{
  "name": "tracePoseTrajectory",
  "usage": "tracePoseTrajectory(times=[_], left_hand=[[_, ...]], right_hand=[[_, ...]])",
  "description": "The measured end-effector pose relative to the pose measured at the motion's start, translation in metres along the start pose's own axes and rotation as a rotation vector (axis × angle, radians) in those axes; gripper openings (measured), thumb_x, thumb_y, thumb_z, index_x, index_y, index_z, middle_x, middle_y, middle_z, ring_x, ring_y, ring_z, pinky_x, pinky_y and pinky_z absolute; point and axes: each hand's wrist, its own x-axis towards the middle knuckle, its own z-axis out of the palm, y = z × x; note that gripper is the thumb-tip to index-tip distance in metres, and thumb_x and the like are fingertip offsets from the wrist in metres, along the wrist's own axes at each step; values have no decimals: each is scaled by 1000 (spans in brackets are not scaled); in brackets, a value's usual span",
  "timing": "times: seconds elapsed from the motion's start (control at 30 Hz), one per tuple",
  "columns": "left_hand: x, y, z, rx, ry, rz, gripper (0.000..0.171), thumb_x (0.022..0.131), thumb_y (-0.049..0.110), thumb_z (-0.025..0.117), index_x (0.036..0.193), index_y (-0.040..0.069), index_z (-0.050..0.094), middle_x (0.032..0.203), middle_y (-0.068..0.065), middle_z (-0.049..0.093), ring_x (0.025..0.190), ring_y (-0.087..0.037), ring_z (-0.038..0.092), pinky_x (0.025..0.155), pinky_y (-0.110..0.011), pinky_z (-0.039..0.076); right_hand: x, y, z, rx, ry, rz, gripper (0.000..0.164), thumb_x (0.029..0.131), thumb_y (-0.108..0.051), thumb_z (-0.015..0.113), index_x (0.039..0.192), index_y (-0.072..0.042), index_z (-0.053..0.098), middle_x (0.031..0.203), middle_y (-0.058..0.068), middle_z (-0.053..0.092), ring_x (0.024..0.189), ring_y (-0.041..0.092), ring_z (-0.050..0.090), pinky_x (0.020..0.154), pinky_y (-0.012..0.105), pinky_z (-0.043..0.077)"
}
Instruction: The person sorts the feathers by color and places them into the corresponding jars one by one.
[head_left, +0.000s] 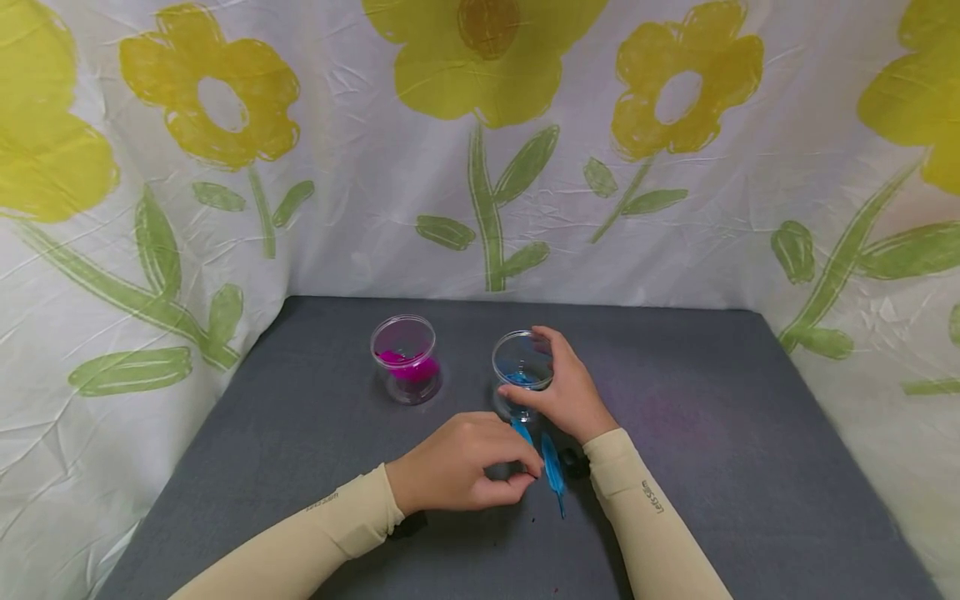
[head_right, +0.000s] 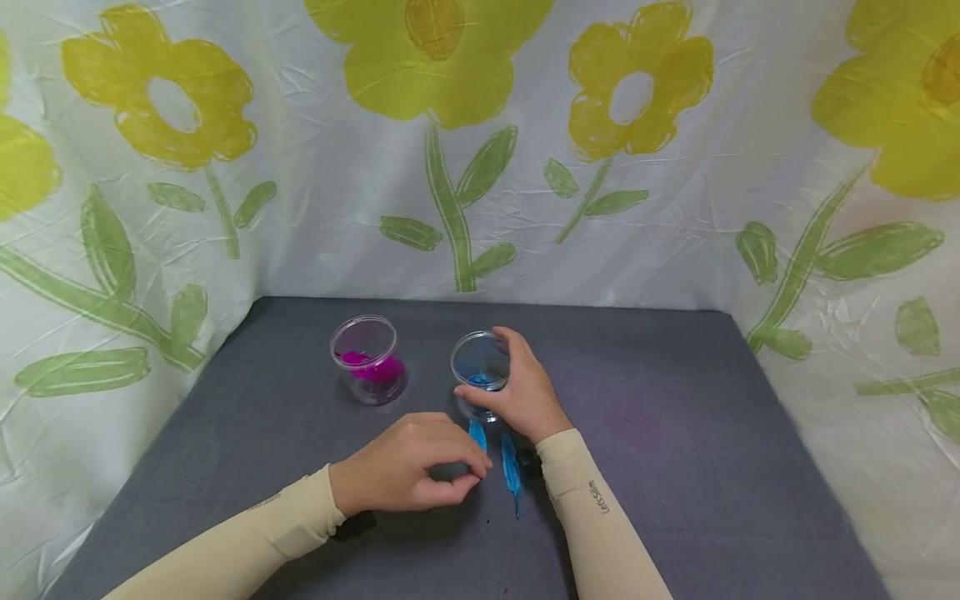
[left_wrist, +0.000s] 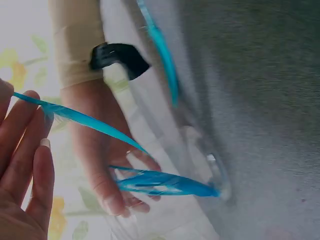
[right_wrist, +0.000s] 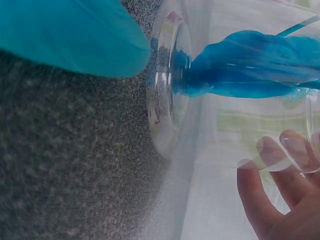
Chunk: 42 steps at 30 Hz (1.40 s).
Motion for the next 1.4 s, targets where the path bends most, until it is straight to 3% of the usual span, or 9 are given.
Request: tracePoseTrajectory(times=[0.3,0.57,0.7,0.83,1.03,1.2,1.4], left_hand=[[12,2,-17,-236,133,-132,18,92,6,80,106,17,80,104,8,81,94,-2,75,88,-17,60],[25,-4,-31,-435,228,-299,16,97,6,77,107,18,80,103,4,82,94,-6,75,88,-33,65],[32,-8,-39,-461,288,-337,16,97,5,75,108,17,80,104,0,82,92,-10,73,87,-35,65],[38,-14,-43,-492,331,-379,18,100,6,73,111,17,79,109,-4,81,95,-15,74,87,-34,64],[42,-29,-38,-507,379,-491,12,102,12,74,110,20,78,111,3,82,99,-22,76,91,-39,64],[42,-40,-31,-512,385,-540,9,103,14,73,109,20,77,113,3,81,103,-18,76,95,-42,64],[45,-48,-22,-507,349,-560,10,104,18,73,112,21,76,115,4,81,103,-16,76,95,-36,64]], right_hand=[[1,-2,-1,7,7,-26,109,79,-63,91,164,-24,35,162,6,49,151,35,51,121,59,48],[1,1,-2,-4,14,-30,103,83,-43,94,164,-20,36,164,8,49,151,31,53,122,57,47],[1,1,-2,10,4,-15,103,82,-39,95,165,-23,35,165,7,48,151,34,52,120,57,49],[1,1,-2,15,-12,6,103,84,-50,92,165,-26,34,165,6,48,151,33,52,118,58,51],[1,0,1,21,-6,-3,110,79,-66,90,165,-25,34,163,4,50,148,30,54,120,57,49],[0,-1,1,15,3,15,111,78,-68,90,164,-26,35,161,4,52,145,32,56,118,60,51],[0,-2,-2,9,4,24,110,79,-65,90,165,-24,35,163,6,48,145,36,55,117,63,51]])
